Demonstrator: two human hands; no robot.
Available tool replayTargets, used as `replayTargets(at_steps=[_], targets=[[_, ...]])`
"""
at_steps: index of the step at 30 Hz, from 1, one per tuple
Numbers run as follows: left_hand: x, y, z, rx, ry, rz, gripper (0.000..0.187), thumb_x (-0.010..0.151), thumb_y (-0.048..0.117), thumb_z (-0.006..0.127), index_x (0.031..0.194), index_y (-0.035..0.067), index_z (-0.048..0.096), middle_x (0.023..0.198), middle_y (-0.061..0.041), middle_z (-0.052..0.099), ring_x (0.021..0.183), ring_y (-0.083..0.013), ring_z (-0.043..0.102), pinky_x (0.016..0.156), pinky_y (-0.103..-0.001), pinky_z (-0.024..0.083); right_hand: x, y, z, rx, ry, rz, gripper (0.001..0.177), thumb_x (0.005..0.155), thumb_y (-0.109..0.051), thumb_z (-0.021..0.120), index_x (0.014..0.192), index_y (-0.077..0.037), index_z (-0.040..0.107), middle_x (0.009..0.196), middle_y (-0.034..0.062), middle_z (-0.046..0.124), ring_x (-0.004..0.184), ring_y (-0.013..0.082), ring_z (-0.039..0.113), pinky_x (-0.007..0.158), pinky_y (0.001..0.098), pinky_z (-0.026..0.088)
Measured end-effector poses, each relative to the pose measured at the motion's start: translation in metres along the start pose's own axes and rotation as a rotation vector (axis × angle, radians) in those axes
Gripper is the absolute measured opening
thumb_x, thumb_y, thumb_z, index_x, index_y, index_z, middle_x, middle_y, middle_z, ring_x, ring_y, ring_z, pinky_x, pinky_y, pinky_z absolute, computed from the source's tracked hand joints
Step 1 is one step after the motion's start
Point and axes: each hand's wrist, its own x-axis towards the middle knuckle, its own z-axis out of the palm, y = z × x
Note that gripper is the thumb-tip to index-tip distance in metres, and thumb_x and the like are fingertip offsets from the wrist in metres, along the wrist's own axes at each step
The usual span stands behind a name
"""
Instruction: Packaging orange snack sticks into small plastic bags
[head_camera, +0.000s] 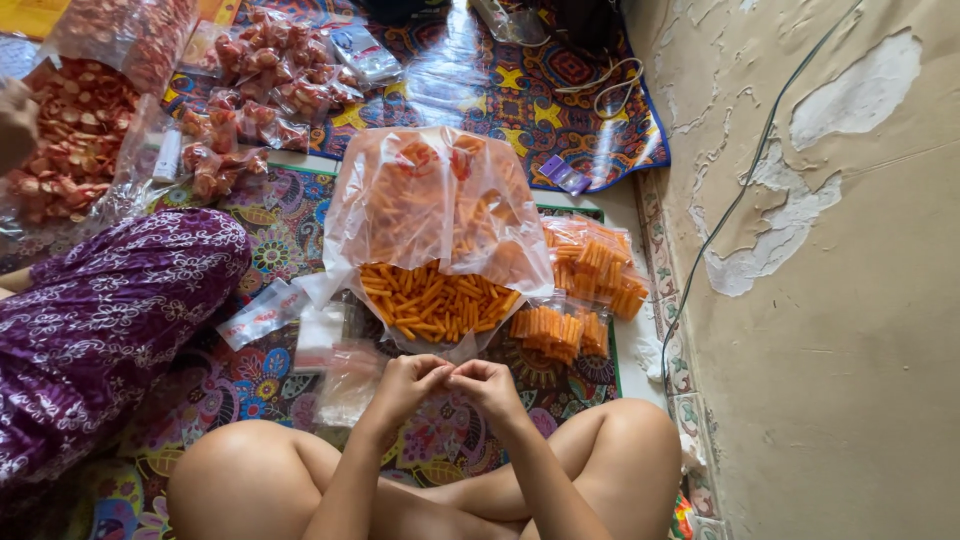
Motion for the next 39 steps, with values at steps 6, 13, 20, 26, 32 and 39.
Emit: replayTargets(at_steps=[6, 13, 20, 26, 32, 39], targets=[[0.002, 0.006, -0.003, -0.126, -0.039, -0.031, 0.018, 0.093, 0.018, 0.068, 0.093, 0.008, 0.083, 0.073, -0.01, 0.08, 0.07, -0.0185, 0.076, 0.066, -0.032, 0.061, 0.002, 0.001, -0.017, 0.088, -0.03, 0.138, 0.012, 0.075, -0.007, 0.085, 0.081, -0.002, 0.077, 0.069, 0.0088, 0.071, 0.058, 0.0084, 0.053, 0.051, 0.0183, 0.041], [0.01, -0.014, -0.001, 0.076, 0.045, 0.031, 0.014, 0.091, 0.028, 0.07, 0.089, 0.021, 0.082, 0.069, -0.002, 0.079, 0.073, -0.0213, 0.078, 0.068, -0.033, 0.06, 0.004, 0.002, -0.009, 0.122, 0.006, 0.101, 0.012, 0.078, -0.008, 0.085, 0.085, -0.001, 0.078, 0.068, 0.0104, 0.071, 0.052, 0.0059, 0.049, 0.047, 0.0175, 0.039], [0.022, -0.045, 0.007, 0.504, 0.174, -0.017, 0.028, 0.083, 0.051, 0.064, 0.072, 0.026, 0.069, 0.064, 0.002, 0.071, 0.071, -0.029, 0.073, 0.069, -0.041, 0.058, 0.0, -0.013, -0.001, -0.585, 0.26, -0.569, 0.001, 0.084, -0.015, 0.075, 0.083, -0.015, 0.074, 0.06, 0.0046, 0.067, 0.051, 0.0184, 0.059, 0.05, 0.029, 0.047], [0.027, -0.056, 0.009, 0.561, 0.187, -0.11, 0.034, 0.08, 0.057, 0.06, 0.069, 0.026, 0.069, 0.066, 0.0, 0.071, 0.075, -0.03, 0.073, 0.071, -0.042, 0.057, 0.016, 0.016, -0.001, -1.19, 0.2, -0.961, 0.014, 0.089, -0.021, 0.065, 0.076, -0.025, 0.07, 0.076, -0.0053, 0.059, 0.067, 0.0185, 0.06, 0.057, 0.0317, 0.046], [0.012, -0.031, 0.014, 0.464, 0.093, 0.01, 0.028, 0.082, 0.043, 0.062, 0.07, 0.019, 0.069, 0.064, -0.006, 0.071, 0.069, -0.0341, 0.071, 0.068, -0.045, 0.056, 0.022, 0.008, -0.007, -1.183, 0.157, -0.632, 0.017, 0.087, -0.031, 0.066, 0.081, -0.02, 0.077, 0.088, 0.002, 0.064, 0.081, 0.0284, 0.065, 0.065, 0.0393, 0.052], [0.007, 0.001, -0.016, 0.176, 0.174, 0.17, 0.03, 0.092, 0.038, 0.067, 0.096, 0.009, 0.071, 0.085, -0.02, 0.072, 0.089, -0.0425, 0.068, 0.082, -0.052, 0.053, -0.006, -0.06, -0.006, -1.063, -0.249, -0.406, 0.012, 0.077, -0.029, 0.081, 0.084, -0.019, 0.082, 0.078, 0.0026, 0.073, 0.08, 0.0261, 0.069, 0.069, 0.0396, 0.054]])
